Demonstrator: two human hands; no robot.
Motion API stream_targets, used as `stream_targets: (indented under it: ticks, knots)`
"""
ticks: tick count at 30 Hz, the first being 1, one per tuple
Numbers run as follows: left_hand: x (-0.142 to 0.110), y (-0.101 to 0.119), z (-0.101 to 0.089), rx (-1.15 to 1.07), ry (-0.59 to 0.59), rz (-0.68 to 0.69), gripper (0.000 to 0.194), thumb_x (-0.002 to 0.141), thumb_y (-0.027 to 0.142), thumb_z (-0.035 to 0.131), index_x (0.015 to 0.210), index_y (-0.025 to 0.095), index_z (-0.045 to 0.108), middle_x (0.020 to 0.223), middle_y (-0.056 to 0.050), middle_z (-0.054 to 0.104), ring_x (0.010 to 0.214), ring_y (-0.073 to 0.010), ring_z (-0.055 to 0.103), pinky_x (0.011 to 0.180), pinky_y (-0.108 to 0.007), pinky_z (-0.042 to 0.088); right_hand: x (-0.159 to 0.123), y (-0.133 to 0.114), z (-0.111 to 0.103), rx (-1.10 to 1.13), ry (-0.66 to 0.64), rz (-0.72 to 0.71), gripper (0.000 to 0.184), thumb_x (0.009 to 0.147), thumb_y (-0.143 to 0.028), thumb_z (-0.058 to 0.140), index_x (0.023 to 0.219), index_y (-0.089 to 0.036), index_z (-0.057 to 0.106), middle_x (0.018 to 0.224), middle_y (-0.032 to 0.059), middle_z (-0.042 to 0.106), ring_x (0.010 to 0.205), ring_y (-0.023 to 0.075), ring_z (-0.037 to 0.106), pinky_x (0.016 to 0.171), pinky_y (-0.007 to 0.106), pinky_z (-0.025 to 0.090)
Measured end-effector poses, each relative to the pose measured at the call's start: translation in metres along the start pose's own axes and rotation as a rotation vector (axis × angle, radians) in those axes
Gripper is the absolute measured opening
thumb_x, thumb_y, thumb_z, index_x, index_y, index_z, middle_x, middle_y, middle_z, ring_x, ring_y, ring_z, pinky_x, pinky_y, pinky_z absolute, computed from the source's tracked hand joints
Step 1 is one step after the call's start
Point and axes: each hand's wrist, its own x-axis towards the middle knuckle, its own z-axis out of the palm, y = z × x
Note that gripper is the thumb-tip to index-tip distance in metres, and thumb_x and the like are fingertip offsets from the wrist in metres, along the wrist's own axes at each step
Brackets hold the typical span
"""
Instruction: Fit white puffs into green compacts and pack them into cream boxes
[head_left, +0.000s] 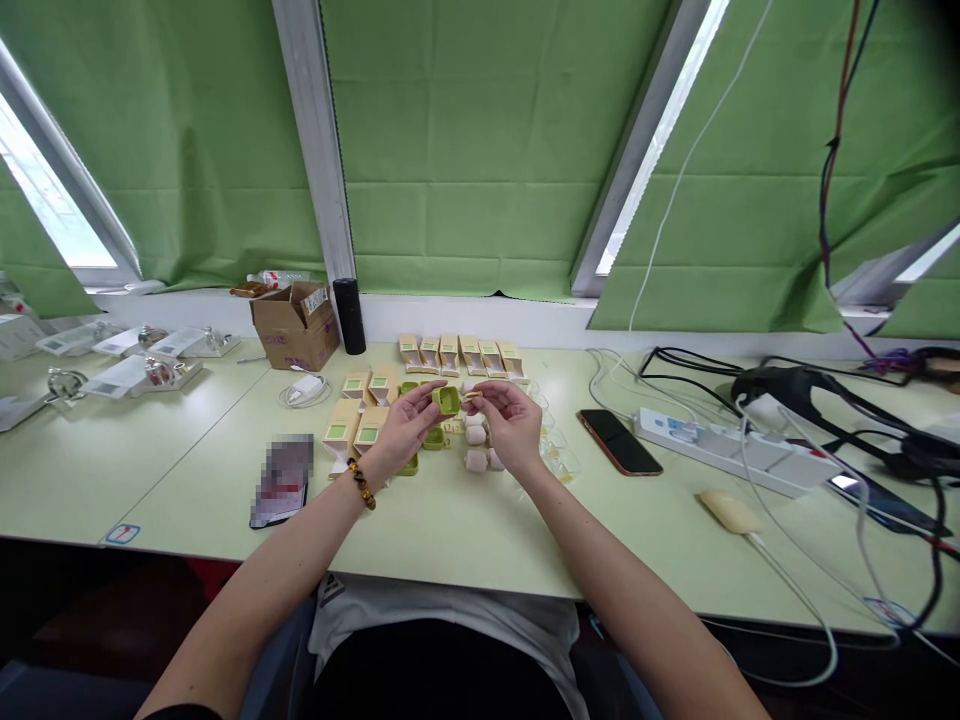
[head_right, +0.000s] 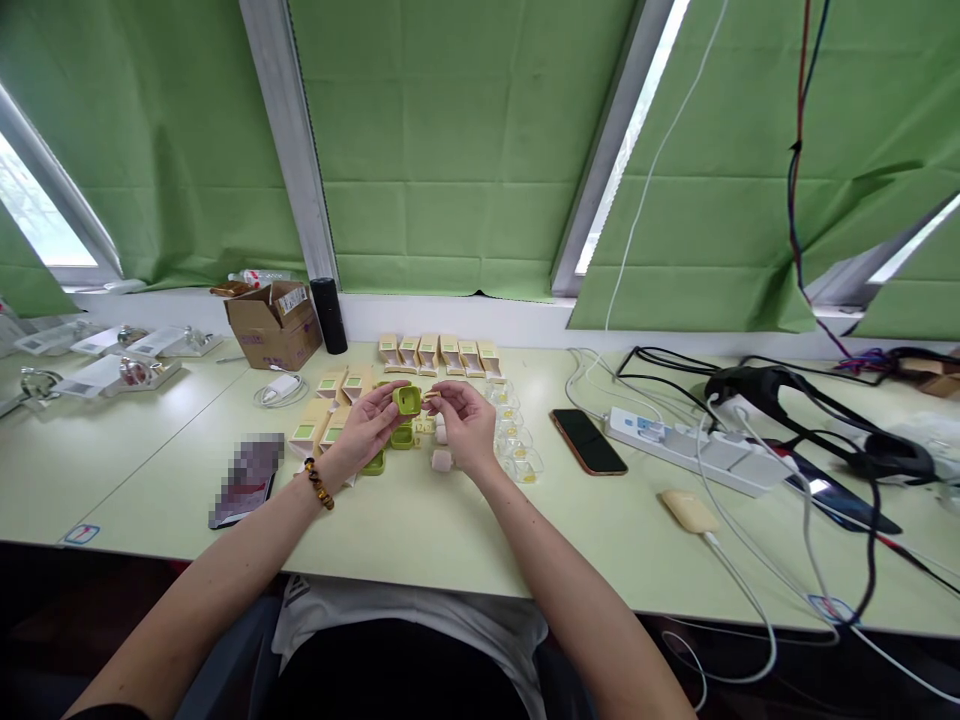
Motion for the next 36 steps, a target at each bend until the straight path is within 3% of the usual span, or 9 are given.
stream_targets:
  ticks: [4,8,15,22,27,31,36]
  knots:
    - [0.0,-0.0018,-0.0003,-0.001,-0.014,-0.011,0.048,0.085,0.034,0.086,0.129,0.021,0.071,0.126,-0.011,0.074,0.12,-0.0251,0.07,0.113,-0.045,0.051,-0.0062,0.0021,0.0004,-0.165,-0.017,-0.108,0.017,0.093,-0.031,0.072,0.108,-0.026,0.077,0.096,0.0039,0.079,0.081,0.0205,0.076,0.08,0.038,0.064]
    - [-0.0011,-0.0022,0.001,0.006,-0.021,-0.025,0.052,0.084,0.036,0.086,0.132,0.02,0.069,0.122,-0.011,0.076,0.116,-0.0257,0.072,0.111,-0.045,0.053,-0.0081,0.0022,-0.0014,-0.289,-0.043,-0.208,0.014,0.095,-0.029,0.07,0.106,-0.026,0.077,0.093,0.0037,0.076,0.078,0.0189,0.072,0.077,0.036,0.061]
    - [-0.0036,0.0008,0.0062,0.028,0.006,-0.068,0.053,0.082,0.035,0.088,0.13,0.021,0.071,0.111,-0.008,0.076,0.107,-0.0194,0.071,0.1,-0.034,0.057,-0.0072,0.0028,-0.0052,-0.306,-0.052,-0.208,0.015,0.094,-0.03,0.07,0.106,-0.026,0.077,0.091,0.0037,0.074,0.074,0.0186,0.067,0.074,0.036,0.058]
    - [-0.0043,0.0011,0.0028,0.033,-0.014,-0.084,0.053,0.081,0.035,0.089,0.13,0.022,0.072,0.119,-0.009,0.075,0.106,-0.0181,0.071,0.097,-0.032,0.057,-0.0073,-0.0014,-0.0035,-0.412,-0.104,-0.241,0.012,0.091,-0.025,0.07,0.1,-0.027,0.078,0.087,0.0033,0.075,0.071,0.0187,0.064,0.07,0.036,0.056]
    - [-0.0056,0.0019,0.0013,0.073,-0.047,-0.089,0.054,0.084,0.037,0.087,0.132,0.022,0.071,0.114,-0.008,0.075,0.103,-0.0179,0.07,0.096,-0.032,0.056,-0.0066,-0.0048,-0.0025,-0.538,-0.148,-0.459,0.015,0.094,-0.02,0.067,0.1,-0.028,0.078,0.093,0.0056,0.079,0.083,0.0233,0.07,0.076,0.039,0.056]
    - [-0.0064,0.0051,0.0038,0.082,-0.049,-0.107,0.054,0.083,0.037,0.087,0.132,0.02,0.072,0.1,-0.005,0.074,0.091,-0.0139,0.068,0.091,-0.029,0.054,-0.0045,-0.0023,-0.005,-0.696,-0.176,-0.656,0.018,0.094,-0.015,0.066,0.103,-0.026,0.077,0.091,0.007,0.078,0.085,0.025,0.067,0.074,0.04,0.052]
    - [-0.0063,0.0045,0.0046,0.081,-0.055,-0.092,0.054,0.081,0.037,0.089,0.129,0.019,0.074,0.093,-0.003,0.07,0.086,-0.0127,0.065,0.088,-0.028,0.053,-0.0035,0.0031,-0.0079,-0.873,-0.211,-0.708,0.015,0.096,-0.017,0.064,0.097,-0.025,0.077,0.088,0.0064,0.077,0.081,0.0232,0.064,0.071,0.038,0.045]
